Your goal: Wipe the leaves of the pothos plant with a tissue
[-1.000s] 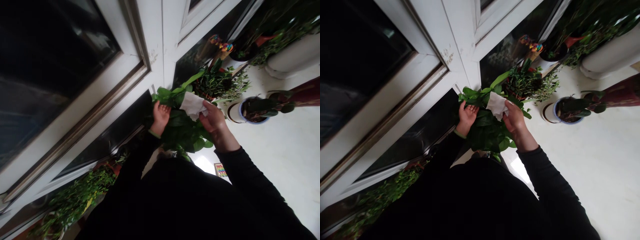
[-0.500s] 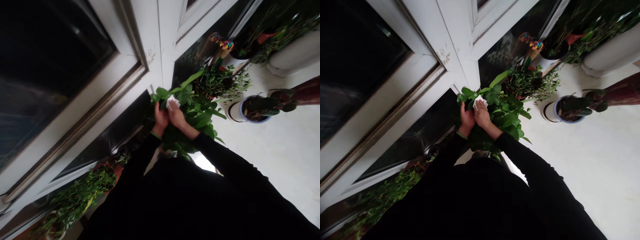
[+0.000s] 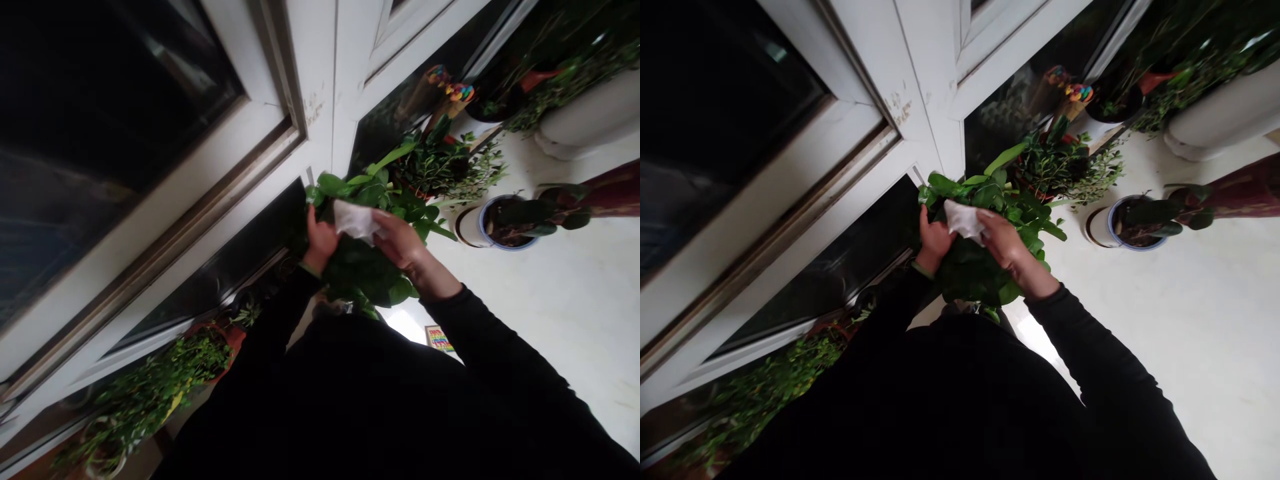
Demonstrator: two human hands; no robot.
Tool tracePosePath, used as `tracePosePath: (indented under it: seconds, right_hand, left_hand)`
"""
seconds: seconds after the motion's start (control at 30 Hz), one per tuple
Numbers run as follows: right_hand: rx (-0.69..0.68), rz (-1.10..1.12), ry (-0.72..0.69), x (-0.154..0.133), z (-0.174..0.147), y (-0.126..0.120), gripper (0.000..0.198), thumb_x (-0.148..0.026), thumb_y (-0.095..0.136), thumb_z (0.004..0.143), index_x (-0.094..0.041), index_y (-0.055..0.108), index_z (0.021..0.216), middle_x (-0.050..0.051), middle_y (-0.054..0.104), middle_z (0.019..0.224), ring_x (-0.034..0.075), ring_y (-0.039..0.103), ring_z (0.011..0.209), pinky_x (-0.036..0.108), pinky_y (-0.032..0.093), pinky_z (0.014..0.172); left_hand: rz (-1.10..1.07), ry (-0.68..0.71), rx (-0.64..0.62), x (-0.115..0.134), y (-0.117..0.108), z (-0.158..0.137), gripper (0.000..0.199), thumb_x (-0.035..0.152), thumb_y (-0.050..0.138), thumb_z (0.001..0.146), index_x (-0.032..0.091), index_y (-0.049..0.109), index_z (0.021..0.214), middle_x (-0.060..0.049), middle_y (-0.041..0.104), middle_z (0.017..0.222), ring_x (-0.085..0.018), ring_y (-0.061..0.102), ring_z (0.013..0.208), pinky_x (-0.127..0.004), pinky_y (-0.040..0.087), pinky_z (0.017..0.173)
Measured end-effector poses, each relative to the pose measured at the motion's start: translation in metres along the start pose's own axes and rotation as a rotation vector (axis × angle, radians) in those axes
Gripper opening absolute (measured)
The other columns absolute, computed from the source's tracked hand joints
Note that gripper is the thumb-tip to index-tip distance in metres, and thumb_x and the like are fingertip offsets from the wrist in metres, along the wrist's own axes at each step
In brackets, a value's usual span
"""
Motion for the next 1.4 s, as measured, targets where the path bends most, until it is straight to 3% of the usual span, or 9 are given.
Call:
tracePosePath:
  seconds: [0.17, 0.4, 0.6, 0.7, 0.83, 0.93, 1.03, 1.2, 1.4]
  right_hand:
    - [0.197, -0.104, -0.095, 0.017, 0.034, -0.015, 0.057, -0.065, 0.058, 0.099, -0.021, 0.076, 0.131, 0.013, 0.075, 0.143, 0.032, 0.067, 0.139, 0.050, 0.050, 0.124]
    - [-0.059, -0.436, -0.213, 0.026, 0.034, 0.055, 0.071, -0.069, 0.047, 0.105, -0.020, 0.065, 0.154, 0.010, 0.045, 0.175, 0.027, 0.032, 0.167, 0.046, 0.019, 0.141]
    - [-0.252, -0.259, -0.262, 0.007, -0.008, 0.063, 0.075, -0.082, 0.047, 0.100, -0.026, 0.076, 0.140, 0.008, 0.056, 0.167, 0.030, 0.044, 0.162, 0.050, 0.026, 0.139]
    - [-0.271, -0.057, -0.090, -0.004, -0.020, 0.047, 0.064, -0.078, 0.058, 0.096, -0.026, 0.083, 0.122, 0.007, 0.075, 0.145, 0.033, 0.063, 0.143, 0.053, 0.046, 0.127]
    - [-0.081, 0.078, 0.058, -0.018, -0.010, 0.010, 0.053, -0.071, 0.068, 0.092, -0.024, 0.083, 0.112, 0.007, 0.084, 0.114, 0.031, 0.076, 0.118, 0.047, 0.065, 0.100]
    - [0.016, 0.014, -0.136, -0.020, 0.014, -0.008, 0.054, -0.072, 0.065, 0.094, -0.025, 0.082, 0.116, 0.008, 0.081, 0.127, 0.032, 0.071, 0.131, 0.052, 0.059, 0.113]
    - [0.017, -0.237, -0.282, -0.003, 0.037, -0.001, 0.062, -0.077, 0.056, 0.098, -0.027, 0.080, 0.126, 0.009, 0.073, 0.147, 0.031, 0.060, 0.148, 0.055, 0.040, 0.132]
    - [-0.078, -0.494, -0.186, 0.038, 0.039, 0.041, 0.068, -0.071, 0.048, 0.104, -0.023, 0.071, 0.147, 0.010, 0.058, 0.165, 0.029, 0.042, 0.163, 0.051, 0.025, 0.140]
    - [-0.230, -0.283, -0.162, 0.022, -0.002, 0.052, 0.066, -0.073, 0.051, 0.102, -0.025, 0.077, 0.139, 0.007, 0.064, 0.159, 0.030, 0.053, 0.156, 0.051, 0.031, 0.137]
  left_hand:
    - [-0.004, -0.001, -0.062, 0.001, 0.010, -0.009, 0.071, 0.066, 0.030, 0.107, 0.018, 0.068, 0.145, -0.012, 0.078, 0.135, -0.029, 0.061, 0.147, -0.051, 0.046, 0.126]
    - [0.067, 0.014, -0.052, -0.003, 0.016, -0.015, 0.072, 0.065, 0.022, 0.110, 0.015, 0.073, 0.120, -0.015, 0.077, 0.125, -0.031, 0.061, 0.146, -0.048, 0.047, 0.126]
    - [0.008, 0.065, 0.040, 0.002, 0.002, -0.008, 0.076, 0.075, 0.021, 0.107, 0.022, 0.069, 0.084, -0.006, 0.070, 0.073, -0.021, 0.077, 0.101, -0.039, 0.056, 0.114]
    - [-0.010, 0.043, 0.017, 0.003, -0.001, -0.004, 0.084, 0.081, 0.017, 0.104, 0.020, 0.074, 0.094, -0.009, 0.076, 0.081, -0.027, 0.078, 0.107, -0.048, 0.056, 0.116]
    - [0.014, -0.043, -0.058, 0.005, 0.003, -0.006, 0.090, 0.082, 0.017, 0.102, 0.015, 0.075, 0.120, -0.016, 0.081, 0.112, -0.033, 0.069, 0.136, -0.054, 0.049, 0.123]
    - [0.028, -0.044, -0.093, 0.008, 0.008, -0.010, 0.091, 0.081, 0.017, 0.102, 0.016, 0.070, 0.138, -0.016, 0.076, 0.136, -0.031, 0.062, 0.146, -0.054, 0.044, 0.127]
    - [0.024, -0.038, -0.088, 0.007, 0.010, -0.013, 0.088, 0.078, 0.017, 0.104, 0.018, 0.067, 0.143, -0.014, 0.074, 0.141, -0.031, 0.059, 0.150, -0.057, 0.042, 0.128]
    - [0.031, 0.012, -0.005, 0.003, 0.004, -0.009, 0.074, 0.068, 0.022, 0.108, 0.021, 0.071, 0.138, -0.012, 0.078, 0.128, -0.031, 0.059, 0.149, -0.055, 0.043, 0.128]
    - [0.033, 0.050, 0.007, 0.000, -0.002, -0.005, 0.079, 0.072, 0.020, 0.107, 0.019, 0.073, 0.132, -0.014, 0.081, 0.119, -0.031, 0.069, 0.137, -0.049, 0.050, 0.124]
Point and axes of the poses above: each hand's wrist, its own z-axis towards the middle knuckle, its own y-axis out of the palm, x = y × z, the point moved 3 cm from there along z, towards the middle knuckle
